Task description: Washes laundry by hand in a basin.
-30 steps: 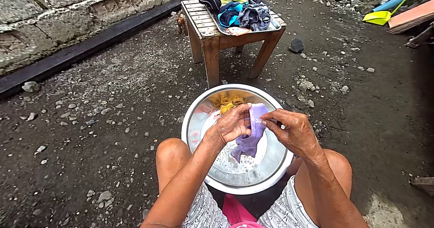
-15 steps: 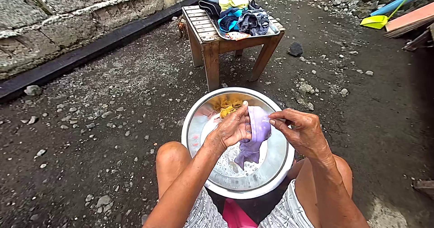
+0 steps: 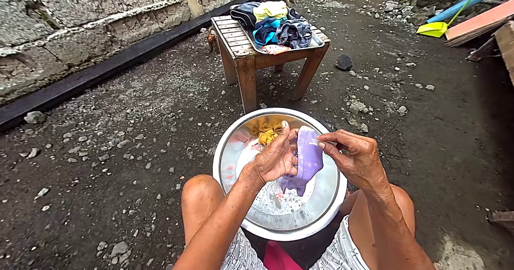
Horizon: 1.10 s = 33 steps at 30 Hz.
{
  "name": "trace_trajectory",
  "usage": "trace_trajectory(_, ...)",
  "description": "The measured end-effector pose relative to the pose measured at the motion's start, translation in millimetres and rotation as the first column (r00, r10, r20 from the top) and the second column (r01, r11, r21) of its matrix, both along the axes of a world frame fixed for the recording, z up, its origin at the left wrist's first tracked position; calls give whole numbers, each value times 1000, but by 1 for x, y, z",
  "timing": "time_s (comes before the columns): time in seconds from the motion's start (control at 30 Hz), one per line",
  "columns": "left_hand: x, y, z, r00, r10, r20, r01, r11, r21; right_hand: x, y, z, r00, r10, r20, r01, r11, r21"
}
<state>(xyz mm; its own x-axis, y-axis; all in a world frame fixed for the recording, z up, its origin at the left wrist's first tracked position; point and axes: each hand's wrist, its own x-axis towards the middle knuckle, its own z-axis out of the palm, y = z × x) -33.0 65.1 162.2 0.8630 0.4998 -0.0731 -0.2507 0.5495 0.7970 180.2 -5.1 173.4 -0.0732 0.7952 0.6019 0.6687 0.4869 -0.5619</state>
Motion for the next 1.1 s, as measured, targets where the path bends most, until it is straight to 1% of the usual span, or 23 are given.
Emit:
trace_trajectory(0.17,0,0,0,1000,-7,8,7,1000,-7,-4,-1,0,999,-12,42,11,1000,21)
trace_trajectory(0.43,0,-1,0,1000,0,-16,0,1000,-15,-12,0,-5,991,33,131,-35,999,9)
trace_trajectory(0.63,-1,-1,1,1000,6,-5,-6,1000,-20,-12,0,-6,989,44,142,-44,999,-7)
trace_trajectory(0.87,-1,-1,3,1000,15,-22,-14,1000,3,-8,0,-1,995,-2,99,-1,1000,27)
trace_trajectory(1.1,0,-2,2,999,6,-31,-6,1000,-11,-14,2,-7,988,-11,155,7,1000,30)
